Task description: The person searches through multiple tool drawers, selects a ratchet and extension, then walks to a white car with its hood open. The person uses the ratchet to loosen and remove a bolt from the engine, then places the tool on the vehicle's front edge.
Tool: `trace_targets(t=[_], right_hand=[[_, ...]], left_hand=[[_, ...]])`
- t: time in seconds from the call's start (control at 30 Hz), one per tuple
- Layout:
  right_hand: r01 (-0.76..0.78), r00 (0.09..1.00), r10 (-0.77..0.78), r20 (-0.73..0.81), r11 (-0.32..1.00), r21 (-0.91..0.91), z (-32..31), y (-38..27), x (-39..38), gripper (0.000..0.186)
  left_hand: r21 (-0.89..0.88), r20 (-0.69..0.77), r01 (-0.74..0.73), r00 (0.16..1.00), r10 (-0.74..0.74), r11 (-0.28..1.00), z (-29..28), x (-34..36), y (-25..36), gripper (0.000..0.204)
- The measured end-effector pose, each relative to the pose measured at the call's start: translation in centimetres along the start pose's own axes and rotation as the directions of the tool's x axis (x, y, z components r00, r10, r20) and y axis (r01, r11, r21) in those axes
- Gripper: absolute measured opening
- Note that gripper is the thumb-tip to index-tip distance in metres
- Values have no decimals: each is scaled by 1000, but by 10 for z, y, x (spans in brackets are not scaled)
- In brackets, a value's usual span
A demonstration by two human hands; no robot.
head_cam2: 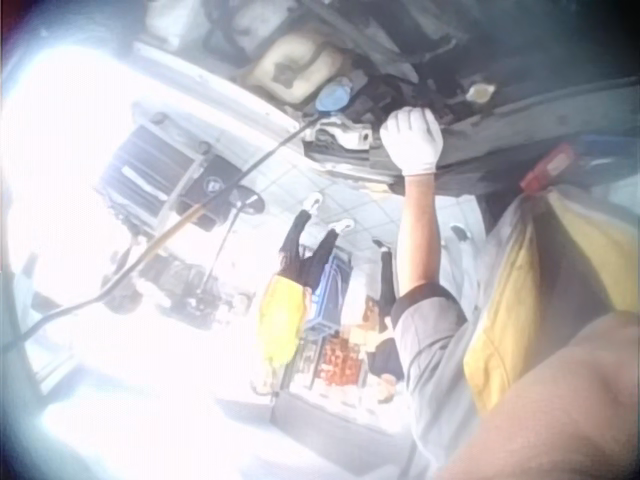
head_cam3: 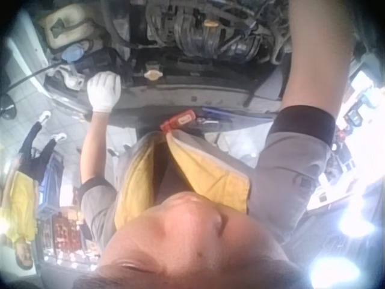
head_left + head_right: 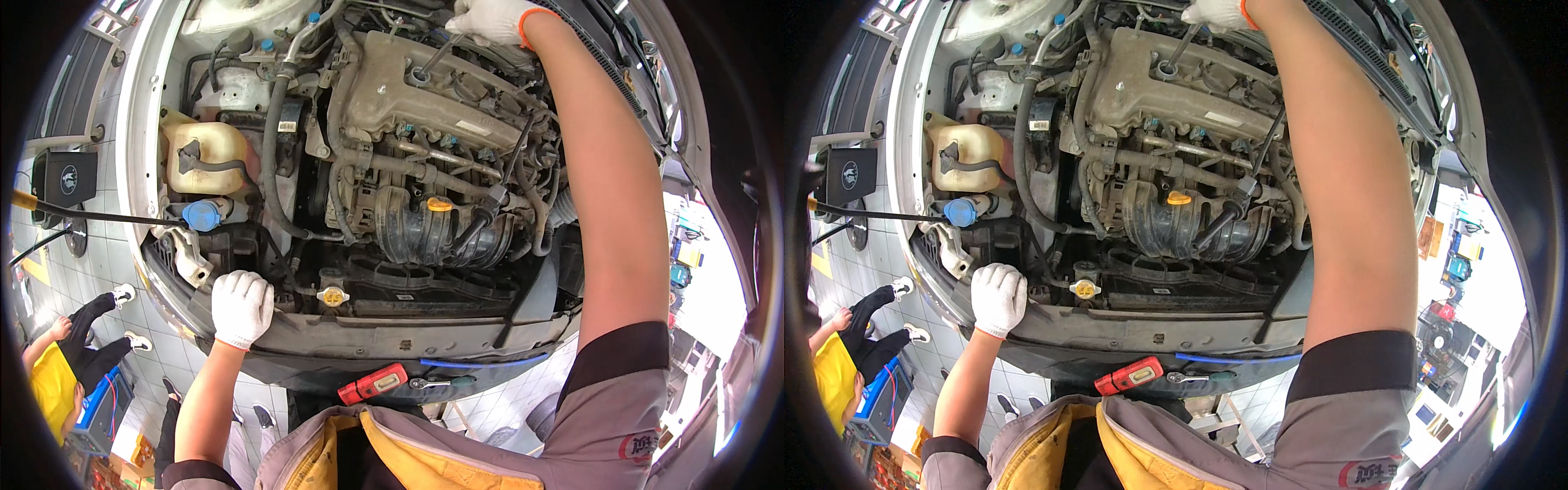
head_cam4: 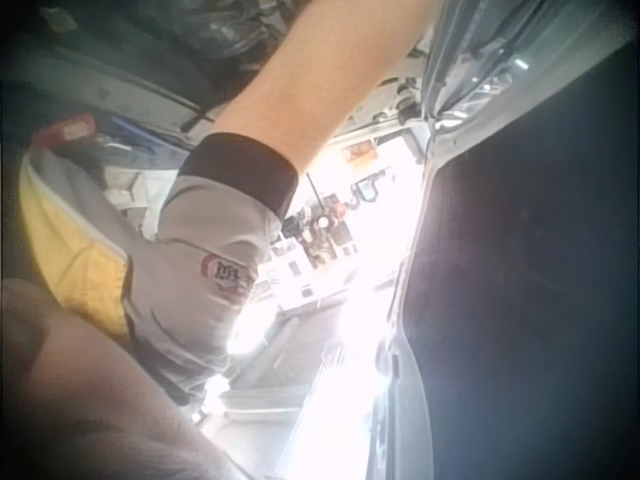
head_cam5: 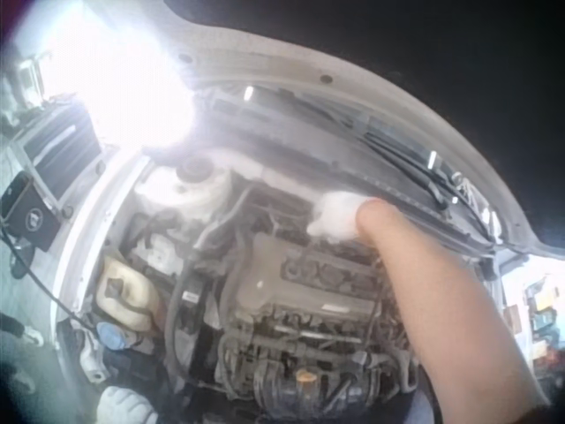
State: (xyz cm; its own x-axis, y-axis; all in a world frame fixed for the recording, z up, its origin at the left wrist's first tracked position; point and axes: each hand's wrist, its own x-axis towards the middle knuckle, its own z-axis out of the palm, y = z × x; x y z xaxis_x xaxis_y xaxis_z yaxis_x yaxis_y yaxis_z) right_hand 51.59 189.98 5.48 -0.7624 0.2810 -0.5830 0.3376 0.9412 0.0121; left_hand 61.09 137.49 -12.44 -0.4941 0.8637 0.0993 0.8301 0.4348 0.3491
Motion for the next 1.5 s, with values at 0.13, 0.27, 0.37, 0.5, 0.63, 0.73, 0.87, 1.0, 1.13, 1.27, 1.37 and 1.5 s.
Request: trace_targets(t=[0.13, 0.27, 0.37, 0.5, 0.63, 0.73, 0.87, 1.0, 1.13, 1.27, 1.37, 1.5], right_hand=[[330, 940, -319, -118, 940, 87, 1, 1, 1, 37], [-108, 994, 106, 27, 992, 59, 4, 3, 8, 34], [208, 964, -223, -144, 972, -112, 7, 5, 12, 35], [182, 969, -200, -143, 975, -129, 6, 9, 11, 35], [8, 999, -4, -36, 995, 103, 8, 12, 14, 35], [261, 953, -269, -140, 963, -74, 10, 15, 18, 34], [8, 998, -2, -67, 996, 85, 7, 17, 22, 34], [208, 967, -215, -139, 976, -62, 6, 9, 14, 34], [308, 904, -313, -292, 949, -66, 3, 3, -1, 42], [-8, 1000, 9, -18, 998, 60, 1, 7, 3, 43], [216, 956, -235, -173, 968, -125, 4, 12, 14, 36], [98, 994, -95, -62, 994, 44, 5, 11, 16, 28]], left_hand=[[-5, -2, -8, 1000, 8, 1000, 1, 1, -1, 11], [-1, -8, -10, 1000, 10, 1000, 1, 1, -1, 11], [3, -4, -9, 1000, 9, 1000, 0, 1, -1, 11], [10, -3, -10, 1000, 10, 1000, 0, 1, -1, 10], [9, -4, -7, 1000, 7, 1000, 1, 0, -1, 10], [7, 13, -1, 1000, 1, 1000, 1, 0, -1, 10], [0, 1, 2, 1000, -2, 1000, 0, 0, 0, 10], [-8, 9, 6, 1000, -6, 1000, -1, 1, 1, 10], [-28, 8, 11, 1000, -11, 1000, -2, 2, 1, 10], [-13, 0, 8, 1000, -8, 1000, -2, 1, 1, 9], [-14, 7, 11, 1000, -11, 1000, -2, 1, 1, 9], [-19, -1, 4, 1000, -4, 1000, -2, 2, 0, 9]])
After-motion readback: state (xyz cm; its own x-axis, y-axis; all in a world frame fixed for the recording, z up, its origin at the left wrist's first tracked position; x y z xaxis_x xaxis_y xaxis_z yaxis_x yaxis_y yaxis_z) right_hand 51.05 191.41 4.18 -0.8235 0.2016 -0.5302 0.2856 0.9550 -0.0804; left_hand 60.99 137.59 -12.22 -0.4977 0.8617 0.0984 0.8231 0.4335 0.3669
